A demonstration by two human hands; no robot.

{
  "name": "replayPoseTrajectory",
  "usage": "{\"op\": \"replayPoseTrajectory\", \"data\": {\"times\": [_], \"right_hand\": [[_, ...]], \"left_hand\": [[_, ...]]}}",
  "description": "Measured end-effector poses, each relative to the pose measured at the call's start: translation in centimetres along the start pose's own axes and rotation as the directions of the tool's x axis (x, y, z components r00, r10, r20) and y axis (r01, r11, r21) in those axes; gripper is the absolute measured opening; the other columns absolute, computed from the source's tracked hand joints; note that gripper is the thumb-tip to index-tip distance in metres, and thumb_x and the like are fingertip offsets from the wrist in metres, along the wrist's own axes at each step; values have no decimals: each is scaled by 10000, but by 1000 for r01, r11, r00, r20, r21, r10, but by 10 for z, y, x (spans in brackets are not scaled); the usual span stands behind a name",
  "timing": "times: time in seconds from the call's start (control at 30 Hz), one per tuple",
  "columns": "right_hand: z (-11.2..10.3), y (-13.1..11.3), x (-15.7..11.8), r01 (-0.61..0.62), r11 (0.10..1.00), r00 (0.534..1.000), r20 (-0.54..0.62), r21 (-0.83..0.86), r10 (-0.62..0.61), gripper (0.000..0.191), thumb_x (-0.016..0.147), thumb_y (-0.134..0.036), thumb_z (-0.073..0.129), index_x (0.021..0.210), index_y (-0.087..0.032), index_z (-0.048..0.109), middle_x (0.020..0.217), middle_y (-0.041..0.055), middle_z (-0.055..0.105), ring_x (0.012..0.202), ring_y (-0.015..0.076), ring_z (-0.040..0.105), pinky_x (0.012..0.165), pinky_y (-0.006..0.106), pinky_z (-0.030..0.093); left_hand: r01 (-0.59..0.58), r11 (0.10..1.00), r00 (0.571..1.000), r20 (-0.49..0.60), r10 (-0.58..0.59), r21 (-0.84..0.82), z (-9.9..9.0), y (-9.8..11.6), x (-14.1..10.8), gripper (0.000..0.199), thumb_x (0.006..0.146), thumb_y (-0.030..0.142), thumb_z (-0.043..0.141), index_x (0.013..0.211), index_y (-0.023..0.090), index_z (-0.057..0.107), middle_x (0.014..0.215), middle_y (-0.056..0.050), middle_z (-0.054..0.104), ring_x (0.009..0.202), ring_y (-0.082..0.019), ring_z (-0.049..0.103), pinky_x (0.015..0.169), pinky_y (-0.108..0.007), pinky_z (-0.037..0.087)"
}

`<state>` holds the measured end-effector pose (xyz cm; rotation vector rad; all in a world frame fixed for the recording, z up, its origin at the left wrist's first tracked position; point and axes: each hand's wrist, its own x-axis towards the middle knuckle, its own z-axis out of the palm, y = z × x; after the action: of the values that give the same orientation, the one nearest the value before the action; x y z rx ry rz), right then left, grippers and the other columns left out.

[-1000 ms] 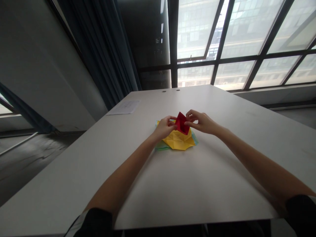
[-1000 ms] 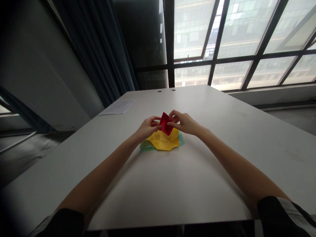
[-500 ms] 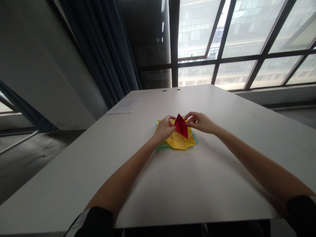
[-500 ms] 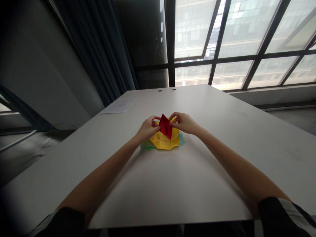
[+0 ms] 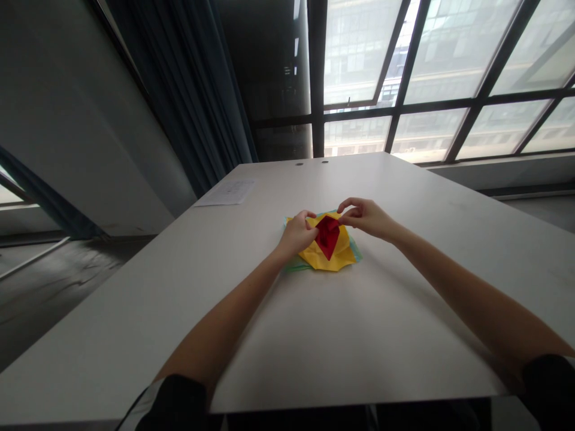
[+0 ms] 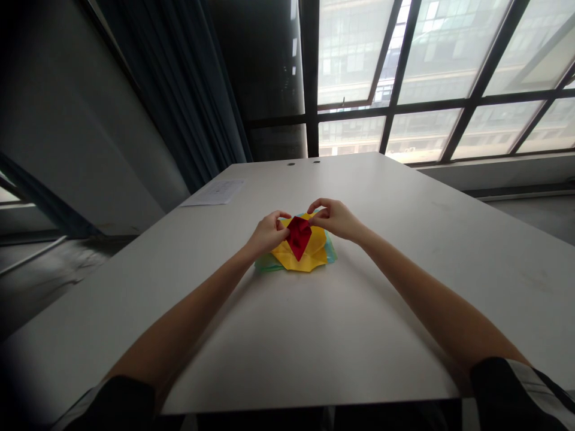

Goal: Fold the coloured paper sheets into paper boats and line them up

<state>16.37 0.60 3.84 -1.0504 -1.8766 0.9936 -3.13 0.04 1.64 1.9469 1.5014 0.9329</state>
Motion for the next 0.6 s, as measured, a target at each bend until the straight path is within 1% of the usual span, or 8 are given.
{"op": "replayPoseTrajectory", "data": {"times": [0.07,0.13,0.27,0.37,0.43,0.5,0.6], "right_hand": [[0,-2,-1,24,999,1000,1,-45,-24,192,672,-259,640,831,-181,564,659,17,679,620,146,618,559,250,455],[1,-4,-3,65,988,998,11,-137,-65,173,682,-261,623,831,-191,571,680,16,682,631,149,619,577,262,462],[2,-10,-7,180,925,983,26,-336,-182,115,697,-262,589,800,-211,590,701,2,675,609,133,595,580,261,449],[2,-15,-9,234,895,968,9,-380,-249,99,703,-258,569,787,-212,595,708,1,661,618,130,580,568,253,434],[-1,-17,-9,238,887,962,-32,-396,-272,96,709,-251,556,786,-207,594,708,4,651,608,127,565,556,252,426],[-4,-17,-8,216,881,951,-113,-422,-287,99,708,-241,546,787,-201,591,709,10,642,595,127,553,550,257,426],[-9,-15,-6,169,882,914,-264,-440,-307,104,696,-224,541,789,-194,575,715,21,632,610,141,558,557,270,439]], "left_hand": [[8,1000,1000,3,-7,-10,2,-3,2,315,665,202,548,977,159,559,550,32,551,532,-120,534,495,-199,360],[32,999,999,1,-32,-31,3,-7,5,307,663,197,550,967,153,563,542,28,554,523,-119,533,495,-200,359],[70,996,997,-14,-71,-62,5,-12,10,274,675,191,522,941,155,582,573,12,577,510,-112,527,493,-200,357],[63,998,997,-47,-64,-22,3,-13,12,222,692,215,500,878,165,611,601,-1,589,521,-113,530,490,-199,357],[59,998,996,-60,-59,6,1,-13,11,208,688,223,509,856,167,616,606,-4,594,528,-115,533,488,-198,357],[64,998,997,-49,-64,5,1,-14,11,210,678,215,525,864,166,609,594,-2,595,528,-116,541,489,-195,363],[102,990,994,41,-98,-94,2,-17,12,231,683,208,540,903,152,583,591,-5,601,523,-116,554,488,-193,382]]}}
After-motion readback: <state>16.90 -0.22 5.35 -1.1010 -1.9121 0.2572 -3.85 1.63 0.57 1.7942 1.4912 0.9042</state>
